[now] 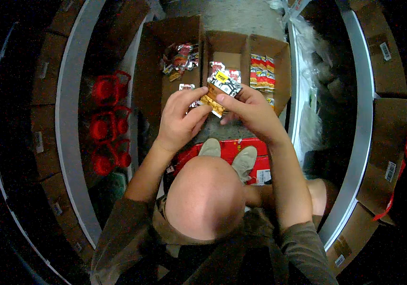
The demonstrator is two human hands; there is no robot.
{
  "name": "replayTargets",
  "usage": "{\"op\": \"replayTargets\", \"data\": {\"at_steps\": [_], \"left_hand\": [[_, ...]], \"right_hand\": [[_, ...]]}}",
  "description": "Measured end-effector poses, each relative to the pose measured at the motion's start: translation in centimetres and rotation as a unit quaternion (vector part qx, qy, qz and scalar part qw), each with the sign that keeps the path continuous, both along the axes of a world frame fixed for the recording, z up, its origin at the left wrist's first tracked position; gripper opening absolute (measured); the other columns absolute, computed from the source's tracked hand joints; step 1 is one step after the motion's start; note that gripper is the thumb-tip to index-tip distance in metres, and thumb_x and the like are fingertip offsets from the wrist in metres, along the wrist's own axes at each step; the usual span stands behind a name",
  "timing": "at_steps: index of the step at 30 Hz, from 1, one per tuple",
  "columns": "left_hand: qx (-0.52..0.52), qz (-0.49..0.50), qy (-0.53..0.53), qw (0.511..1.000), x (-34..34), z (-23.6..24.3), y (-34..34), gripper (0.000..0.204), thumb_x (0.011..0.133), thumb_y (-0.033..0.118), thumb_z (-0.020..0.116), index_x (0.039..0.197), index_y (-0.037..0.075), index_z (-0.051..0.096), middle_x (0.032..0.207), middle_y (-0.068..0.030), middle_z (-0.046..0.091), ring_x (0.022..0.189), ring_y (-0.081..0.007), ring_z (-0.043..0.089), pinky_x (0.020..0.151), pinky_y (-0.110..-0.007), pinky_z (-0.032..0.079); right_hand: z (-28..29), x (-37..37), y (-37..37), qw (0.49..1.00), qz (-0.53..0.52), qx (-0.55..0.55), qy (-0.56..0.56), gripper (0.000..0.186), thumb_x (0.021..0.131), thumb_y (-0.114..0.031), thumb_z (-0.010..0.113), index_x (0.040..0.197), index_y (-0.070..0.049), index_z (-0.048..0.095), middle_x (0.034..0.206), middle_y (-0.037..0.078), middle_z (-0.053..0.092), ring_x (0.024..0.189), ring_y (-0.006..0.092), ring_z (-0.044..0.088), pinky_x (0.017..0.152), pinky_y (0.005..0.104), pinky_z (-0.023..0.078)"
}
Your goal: The person sits on the floor and sorts small snack packets from a cardboard box into two separate piles. They pick up individual packets, briefly inspect them, and place them into either a left or right pile within the box.
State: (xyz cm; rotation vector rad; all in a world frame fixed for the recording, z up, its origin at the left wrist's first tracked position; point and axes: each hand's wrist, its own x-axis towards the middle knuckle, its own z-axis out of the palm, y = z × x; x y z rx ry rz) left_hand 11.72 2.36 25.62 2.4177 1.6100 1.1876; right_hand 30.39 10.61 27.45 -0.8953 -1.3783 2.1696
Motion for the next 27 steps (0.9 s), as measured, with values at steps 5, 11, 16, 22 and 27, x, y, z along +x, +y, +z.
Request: {"op": "replayTargets", "data": {"at_steps": [5, 11, 16, 22, 27], "left_hand": [[-0.070, 0.046, -0.057, 0.995, 0.0, -1.7, -0.4, 0.026, 0.072, 0.003, 0.071, 0.096, 0.009, 0.065, 0.118, -0.0135, 0.059, 0.105, -0.0321, 0.057, 0.090, -0.041, 0.045], [-0.173, 0.196, -0.134, 0.956, -4.8, -4.6, -2.6, 0.016, 0.089, 0.005, 0.057, 0.104, 0.002, 0.060, 0.119, -0.0147, 0.058, 0.111, -0.0265, 0.055, 0.096, -0.035, 0.042], [-0.195, 0.224, -0.204, 0.933, -6.0, -6.8, -3.7, 0.017, 0.091, 0.006, 0.055, 0.108, 0.001, 0.058, 0.119, -0.0133, 0.058, 0.112, -0.0249, 0.054, 0.097, -0.034, 0.041], [-0.251, 0.278, -0.218, 0.901, -7.0, -7.5, -5.2, 0.029, 0.093, 0.012, 0.056, 0.120, 0.002, 0.055, 0.124, -0.0112, 0.056, 0.116, -0.0224, 0.051, 0.103, -0.034, 0.037], [-0.248, 0.275, -0.210, 0.905, -5.5, -6.5, -4.3, 0.026, 0.094, 0.009, 0.054, 0.119, 0.001, 0.054, 0.118, -0.0100, 0.059, 0.109, -0.0188, 0.055, 0.096, -0.030, 0.042]], "right_hand": [[-5.2, 3.3, 4.2, 0.976, -0.139, 0.152, -0.075, 0.032, 0.090, -0.018, 0.063, 0.114, -0.001, 0.051, 0.100, 0.007, 0.064, 0.086, 0.0147, 0.062, 0.072, 0.0294, 0.051], [-13.8, 10.9, 9.4, 0.889, -0.194, 0.192, -0.367, 0.039, 0.084, -0.010, 0.061, 0.117, 0.004, 0.046, 0.097, 0.013, 0.063, 0.085, 0.0186, 0.063, 0.064, 0.0303, 0.052], [-21.8, 10.6, 6.1, 0.871, -0.211, 0.123, -0.426, 0.031, 0.081, -0.015, 0.065, 0.107, 0.003, 0.059, 0.095, 0.016, 0.066, 0.089, 0.0243, 0.065, 0.073, 0.0359, 0.052], [-20.0, 7.0, 7.6, 0.853, -0.180, 0.206, -0.445, 0.038, 0.081, -0.018, 0.056, 0.116, -0.005, 0.059, 0.110, 0.023, 0.062, 0.103, 0.0394, 0.059, 0.091, 0.0456, 0.046], [-25.8, 7.4, 9.7, 0.835, -0.091, 0.230, -0.492, 0.038, 0.078, -0.015, 0.052, 0.114, -0.004, 0.060, 0.109, 0.024, 0.063, 0.103, 0.0398, 0.059, 0.090, 0.0455, 0.047]]}}
